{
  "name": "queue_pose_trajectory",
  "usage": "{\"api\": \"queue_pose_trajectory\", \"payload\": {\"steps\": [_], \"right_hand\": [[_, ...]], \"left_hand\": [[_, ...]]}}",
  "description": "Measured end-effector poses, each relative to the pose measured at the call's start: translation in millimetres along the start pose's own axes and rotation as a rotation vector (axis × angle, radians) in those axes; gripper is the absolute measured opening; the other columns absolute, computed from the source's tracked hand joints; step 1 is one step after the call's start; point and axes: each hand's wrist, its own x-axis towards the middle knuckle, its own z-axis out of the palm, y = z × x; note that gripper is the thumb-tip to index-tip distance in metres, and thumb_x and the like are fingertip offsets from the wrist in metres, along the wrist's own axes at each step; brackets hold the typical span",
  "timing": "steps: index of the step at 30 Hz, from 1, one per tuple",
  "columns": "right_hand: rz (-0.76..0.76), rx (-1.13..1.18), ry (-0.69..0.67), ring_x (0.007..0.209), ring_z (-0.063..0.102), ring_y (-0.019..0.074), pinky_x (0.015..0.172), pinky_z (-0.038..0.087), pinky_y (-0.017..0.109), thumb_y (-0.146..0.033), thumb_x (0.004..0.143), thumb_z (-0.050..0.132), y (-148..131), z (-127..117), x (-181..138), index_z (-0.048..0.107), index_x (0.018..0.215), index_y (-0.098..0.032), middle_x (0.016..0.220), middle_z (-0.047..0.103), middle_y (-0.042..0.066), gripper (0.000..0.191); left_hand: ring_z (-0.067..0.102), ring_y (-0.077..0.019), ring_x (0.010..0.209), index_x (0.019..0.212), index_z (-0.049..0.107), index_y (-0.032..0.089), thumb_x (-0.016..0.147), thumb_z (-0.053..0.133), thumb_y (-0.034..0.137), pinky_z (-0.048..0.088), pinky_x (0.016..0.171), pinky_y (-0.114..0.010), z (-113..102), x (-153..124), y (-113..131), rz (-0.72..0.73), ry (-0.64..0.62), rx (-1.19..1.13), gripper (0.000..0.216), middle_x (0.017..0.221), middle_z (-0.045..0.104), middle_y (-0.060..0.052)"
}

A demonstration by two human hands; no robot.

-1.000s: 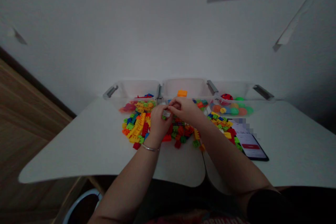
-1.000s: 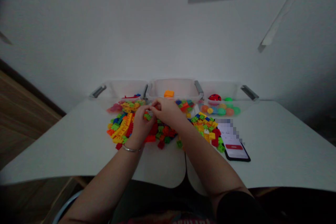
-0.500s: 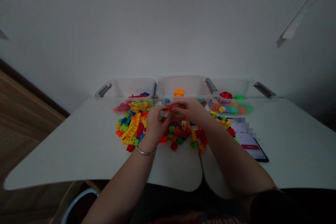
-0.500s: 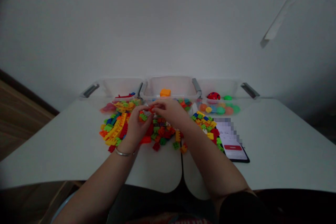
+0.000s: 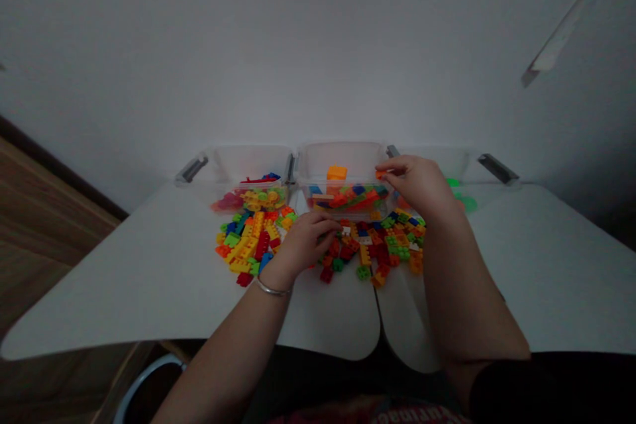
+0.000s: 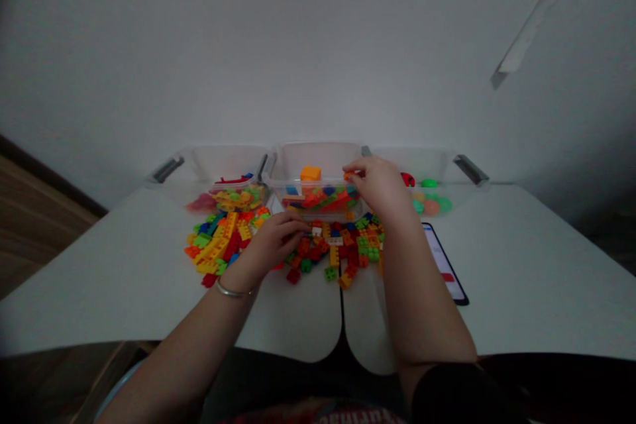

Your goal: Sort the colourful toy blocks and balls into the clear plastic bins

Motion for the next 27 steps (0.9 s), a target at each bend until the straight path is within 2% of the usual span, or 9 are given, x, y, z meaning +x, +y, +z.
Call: {"api": "queue_pose_trajectory", "payload": {"steps": [4, 8, 12, 18, 22, 27], "right_hand": [[0.007, -0.077, -0.107, 0.094, 0.070, 0.0243, 0.087, 0.052, 0.037, -0.021, 0.086, 0.059, -8, -2, 0, 0.078, 0.102, -0.018, 0.107, 0.076, 0.011, 0.024], [-0.056, -0.182, -0.240, 0.092, 0.069, 0.0234, 0.080, 0.050, 0.033, -0.027, 0.093, 0.050, -17, -3, 0, 0.077, 0.098, -0.018, 0.103, 0.076, 0.010, 0.030], [-0.101, -0.302, -0.293, 0.090, 0.068, 0.0237, 0.079, 0.047, 0.032, -0.032, 0.099, 0.038, -25, 4, -1, 0.076, 0.099, -0.016, 0.102, 0.076, 0.012, 0.041], [-0.106, -0.413, -0.312, 0.093, 0.069, 0.0274, 0.082, 0.046, 0.036, -0.036, 0.102, 0.027, -27, 13, 0, 0.073, 0.109, -0.014, 0.105, 0.076, 0.015, 0.051], [-0.157, -0.427, -0.318, 0.096, 0.068, 0.0275, 0.086, 0.044, 0.037, -0.034, 0.102, 0.027, -23, 15, 2, 0.073, 0.107, -0.013, 0.107, 0.075, 0.015, 0.051], [-0.125, -0.456, -0.287, 0.094, 0.068, 0.0280, 0.088, 0.043, 0.038, -0.035, 0.102, 0.028, -23, 18, 3, 0.074, 0.101, -0.010, 0.100, 0.076, 0.018, 0.052]], "left_hand": [[0.064, -0.0205, 0.092, 0.097, 0.072, 0.019, 0.091, 0.053, 0.018, 0.053, 0.083, -0.037, -1, 0, -1, -0.052, -0.009, 0.041, 0.019, 0.098, 0.070, -0.008], [0.065, -0.0205, 0.092, 0.097, 0.071, 0.020, 0.092, 0.053, 0.019, 0.052, 0.084, -0.037, -2, -1, -2, -0.113, -0.015, 0.065, 0.019, 0.097, 0.070, -0.008], [0.065, -0.0212, 0.094, 0.097, 0.071, 0.020, 0.091, 0.053, 0.019, 0.051, 0.086, -0.038, -1, -2, -3, -0.142, -0.030, 0.095, 0.018, 0.098, 0.071, -0.007], [0.064, -0.0215, 0.094, 0.096, 0.071, 0.021, 0.090, 0.054, 0.019, 0.051, 0.086, -0.038, -2, -1, -2, -0.189, -0.067, 0.145, 0.018, 0.097, 0.071, -0.006], [0.065, -0.0228, 0.096, 0.098, 0.072, 0.020, 0.090, 0.055, 0.020, 0.051, 0.088, -0.039, -2, -1, -3, -0.222, -0.123, 0.178, 0.019, 0.099, 0.072, -0.007], [0.065, -0.0229, 0.095, 0.098, 0.073, 0.019, 0.089, 0.057, 0.023, 0.051, 0.088, -0.039, -4, 0, -1, -0.245, -0.148, 0.185, 0.019, 0.099, 0.072, -0.008]]}}
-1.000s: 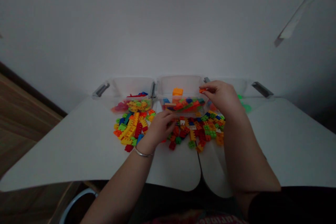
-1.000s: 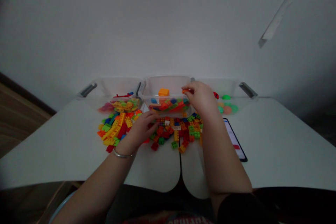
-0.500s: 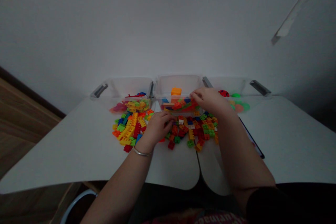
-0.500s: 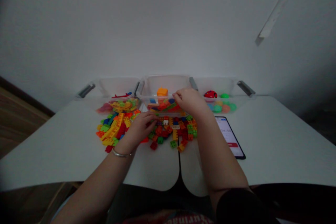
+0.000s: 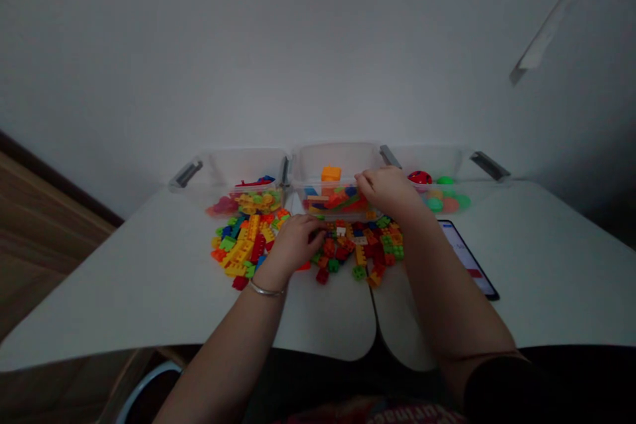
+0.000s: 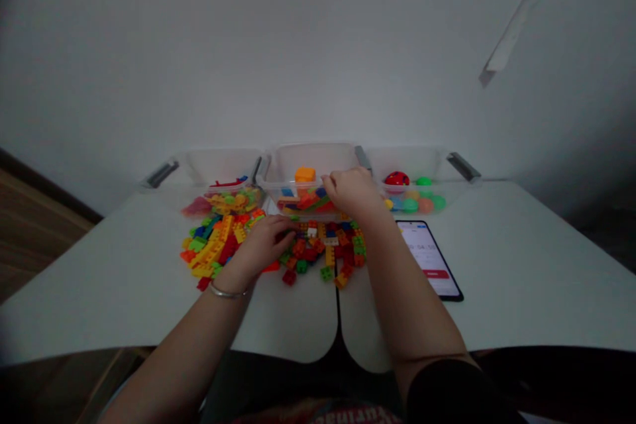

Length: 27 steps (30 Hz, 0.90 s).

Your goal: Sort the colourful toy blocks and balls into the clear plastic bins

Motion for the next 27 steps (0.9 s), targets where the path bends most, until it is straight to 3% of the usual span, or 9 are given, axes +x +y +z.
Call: {"api": "queue_pose_trajectory", "payload": {"steps": [5, 9, 11, 15, 19, 27], "right_hand": [[-0.029, 0.097, 0.061, 0.092, 0.067, 0.0261, 0.088, 0.044, 0.037, -0.034, 0.100, 0.035, 3, 1, -1, 0.075, 0.094, -0.013, 0.097, 0.075, 0.015, 0.045], [-0.146, 0.223, 0.293, 0.101, 0.064, 0.0256, 0.096, 0.043, 0.040, -0.027, 0.095, 0.049, 3, -13, -10, 0.074, 0.096, -0.016, 0.102, 0.074, 0.012, 0.028], [-0.202, 0.282, 0.323, 0.101, 0.064, 0.0241, 0.096, 0.044, 0.039, -0.024, 0.094, 0.052, -2, -23, -18, 0.075, 0.097, -0.017, 0.102, 0.074, 0.011, 0.024], [-0.348, 0.359, 0.033, 0.100, 0.067, 0.0187, 0.090, 0.049, 0.031, -0.017, 0.092, 0.054, -21, -28, -30, 0.075, 0.106, -0.025, 0.108, 0.075, 0.004, 0.027], [-0.358, 0.235, -0.267, 0.103, 0.069, 0.0211, 0.088, 0.052, 0.031, -0.007, 0.087, 0.052, -41, -11, -29, 0.075, 0.110, -0.028, 0.113, 0.075, 0.004, 0.039], [-0.314, 0.102, -0.385, 0.106, 0.069, 0.0260, 0.089, 0.053, 0.034, -0.005, 0.091, 0.045, -60, 5, -21, 0.076, 0.111, -0.021, 0.110, 0.074, 0.013, 0.040]], "left_hand": [[0.065, -0.0239, 0.096, 0.100, 0.073, 0.021, 0.088, 0.058, 0.024, 0.050, 0.089, -0.042, -3, -1, 3, 0.048, -0.009, 0.022, 0.019, 0.100, 0.073, -0.008], [0.065, -0.0248, 0.099, 0.101, 0.073, 0.020, 0.088, 0.058, 0.023, 0.050, 0.090, -0.043, -1, -2, 3, 0.046, 0.015, 0.040, 0.020, 0.103, 0.073, -0.008], [0.065, -0.0236, 0.097, 0.099, 0.072, 0.019, 0.089, 0.055, 0.022, 0.050, 0.089, -0.041, -1, -1, 2, 0.010, 0.034, 0.035, 0.020, 0.102, 0.072, -0.008], [0.064, -0.0231, 0.096, 0.098, 0.072, 0.019, 0.091, 0.051, 0.022, 0.051, 0.089, -0.040, 0, -1, 0, -0.074, 0.075, 0.047, 0.023, 0.103, 0.072, -0.008], [0.064, -0.0241, 0.097, 0.096, 0.073, 0.020, 0.090, 0.051, 0.024, 0.050, 0.092, -0.042, 1, -1, -4, -0.120, 0.103, 0.090, 0.023, 0.102, 0.073, -0.007], [0.064, -0.0244, 0.098, 0.093, 0.073, 0.020, 0.090, 0.051, 0.024, 0.051, 0.091, -0.042, 5, -1, -8, -0.144, 0.118, 0.122, 0.023, 0.099, 0.073, -0.008]]}}
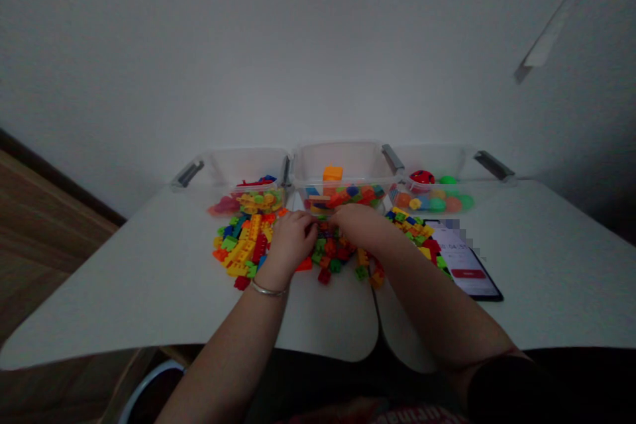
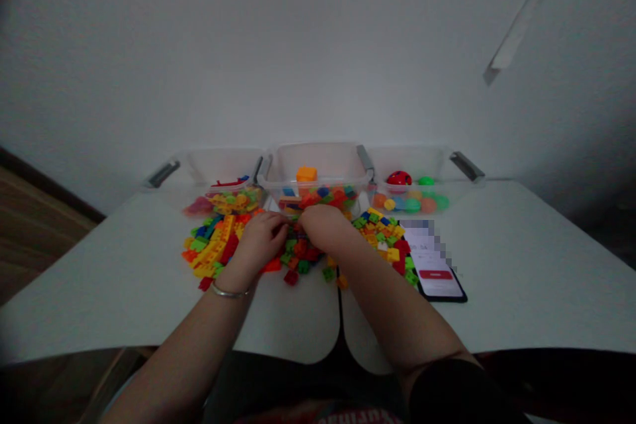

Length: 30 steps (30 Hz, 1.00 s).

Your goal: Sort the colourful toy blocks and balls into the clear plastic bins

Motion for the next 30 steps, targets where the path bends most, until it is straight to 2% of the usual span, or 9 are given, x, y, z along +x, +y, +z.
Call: {"api": "queue_pose_trajectory", "payload": {"steps": [4, 14, 18, 23, 26, 28, 30], "right_hand": [[-0.004, -0.005, -0.029, 0.108, 0.068, 0.0258, 0.090, 0.053, 0.034, -0.006, 0.091, 0.047, -2, -1, -1, 0.074, 0.113, -0.021, 0.112, 0.074, 0.013, 0.038], [-0.022, -0.029, 0.022, 0.102, 0.070, 0.0251, 0.087, 0.055, 0.032, -0.008, 0.093, 0.045, 1, 13, 11, 0.075, 0.106, -0.017, 0.109, 0.074, 0.013, 0.034], [0.014, 0.007, 0.057, 0.104, 0.070, 0.0238, 0.088, 0.054, 0.031, -0.005, 0.094, 0.042, 3, 17, 10, 0.072, 0.107, -0.014, 0.111, 0.073, 0.014, 0.034], [0.052, -0.033, 0.058, 0.104, 0.069, 0.0264, 0.087, 0.054, 0.033, -0.007, 0.094, 0.041, -5, 15, 5, 0.072, 0.108, -0.011, 0.109, 0.073, 0.015, 0.033], [-0.030, -0.011, 0.134, 0.103, 0.068, 0.0240, 0.086, 0.052, 0.032, -0.009, 0.096, 0.041, -9, 4, -4, 0.071, 0.111, -0.014, 0.110, 0.073, 0.013, 0.033], [-0.117, 0.047, 0.241, 0.105, 0.066, 0.0212, 0.090, 0.049, 0.030, -0.011, 0.096, 0.045, -6, -8, -12, 0.070, 0.116, -0.019, 0.112, 0.072, 0.010, 0.033], [-0.140, 0.096, 0.361, 0.109, 0.063, 0.0205, 0.095, 0.046, 0.031, -0.014, 0.095, 0.049, 1, -20, -23, 0.069, 0.119, -0.023, 0.113, 0.072, 0.008, 0.032]], "left_hand": [[0.064, -0.0245, 0.099, 0.094, 0.073, 0.020, 0.090, 0.050, 0.024, 0.051, 0.092, -0.041, -1, 0, 1, -0.005, -0.003, -0.011, 0.023, 0.099, 0.073, -0.008], [0.065, -0.0243, 0.096, 0.093, 0.073, 0.021, 0.089, 0.051, 0.024, 0.051, 0.090, -0.041, 0, 1, 0, -0.011, 0.001, -0.012, 0.023, 0.097, 0.074, -0.007], [0.064, -0.0245, 0.096, 0.093, 0.073, 0.021, 0.089, 0.051, 0.022, 0.051, 0.091, -0.042, 2, 1, -2, -0.007, 0.003, -0.026, 0.022, 0.098, 0.074, -0.007], [0.064, -0.0237, 0.096, 0.093, 0.072, 0.021, 0.088, 0.053, 0.022, 0.050, 0.091, -0.041, 3, 2, -3, -0.004, -0.001, -0.066, 0.020, 0.098, 0.074, -0.007], [0.065, -0.0238, 0.095, 0.094, 0.072, 0.020, 0.088, 0.053, 0.022, 0.050, 0.090, -0.041, 1, 2, -2, 0.008, -0.020, -0.080, 0.020, 0.099, 0.074, -0.007], [0.065, -0.0243, 0.092, 0.093, 0.072, 0.019, 0.089, 0.052, 0.023, 0.050, 0.088, -0.041, 0, 3, -1, 0.017, -0.028, -0.073, 0.021, 0.097, 0.074, -0.008], [0.065, -0.0241, 0.091, 0.092, 0.072, 0.019, 0.089, 0.051, 0.024, 0.050, 0.088, -0.042, -1, 3, 0, 0.020, -0.034, -0.064, 0.022, 0.097, 0.074, -0.008]]}}
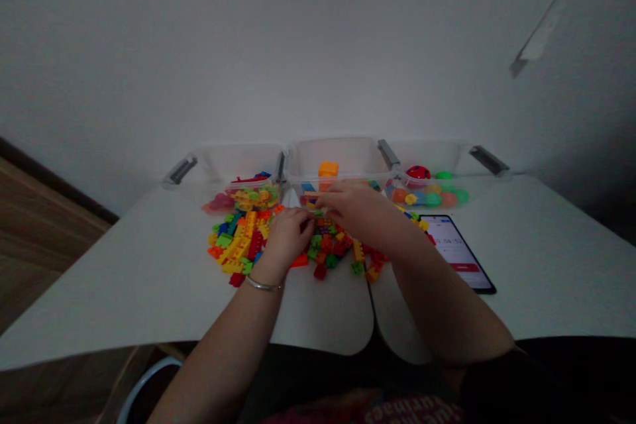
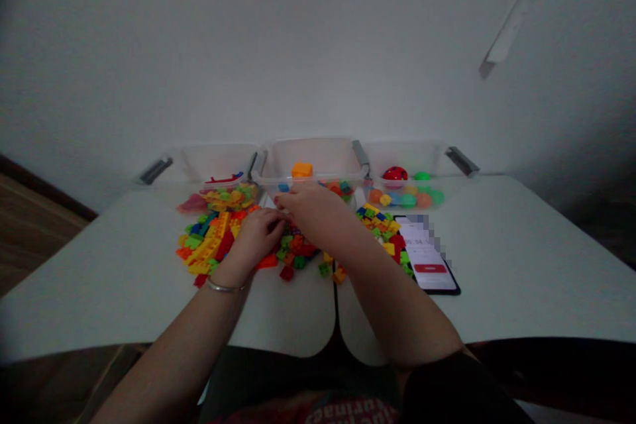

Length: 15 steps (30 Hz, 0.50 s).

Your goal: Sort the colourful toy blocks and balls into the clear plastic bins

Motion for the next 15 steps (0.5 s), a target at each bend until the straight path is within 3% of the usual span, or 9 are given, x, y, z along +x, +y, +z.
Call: {"api": "queue_pose_trajectory", "payload": {"steps": [4, 8, 12, 15], "right_hand": [[0.125, 0.029, 0.273, 0.109, 0.061, 0.0236, 0.098, 0.042, 0.037, -0.022, 0.094, 0.053, 21, -23, -12, 0.071, 0.114, -0.023, 0.113, 0.071, 0.008, 0.027], [0.316, 0.022, 0.468, 0.108, 0.061, 0.0264, 0.094, 0.043, 0.039, -0.030, 0.095, 0.049, 43, -24, -14, 0.069, 0.116, -0.020, 0.115, 0.070, 0.011, 0.030], [0.406, 0.074, 0.518, 0.106, 0.062, 0.0264, 0.093, 0.044, 0.040, -0.034, 0.095, 0.048, 58, -12, -7, 0.069, 0.114, -0.020, 0.114, 0.071, 0.010, 0.031], [0.457, 0.065, 0.478, 0.107, 0.062, 0.0263, 0.102, 0.039, 0.044, -0.035, 0.094, 0.051, 65, -1, -1, 0.070, 0.112, -0.020, 0.112, 0.073, 0.009, 0.030]], "left_hand": [[0.065, -0.0227, 0.093, 0.091, 0.072, 0.021, 0.088, 0.052, 0.024, 0.050, 0.090, -0.040, 0, 0, 1, -0.015, 0.015, -0.002, 0.021, 0.097, 0.074, -0.006], [0.065, -0.0230, 0.094, 0.091, 0.073, 0.021, 0.088, 0.052, 0.026, 0.050, 0.090, -0.041, -2, -1, 3, -0.011, 0.007, -0.012, 0.021, 0.098, 0.074, -0.006], [0.064, -0.0251, 0.096, 0.093, 0.073, 0.022, 0.088, 0.054, 0.029, 0.048, 0.091, -0.044, -5, -1, 6, 0.000, -0.027, -0.005, 0.021, 0.100, 0.074, -0.006], [0.064, -0.0263, 0.098, 0.094, 0.073, 0.021, 0.088, 0.054, 0.029, 0.047, 0.091, -0.045, -5, -1, 7, 0.022, -0.030, 0.013, 0.022, 0.101, 0.074, -0.007]]}}
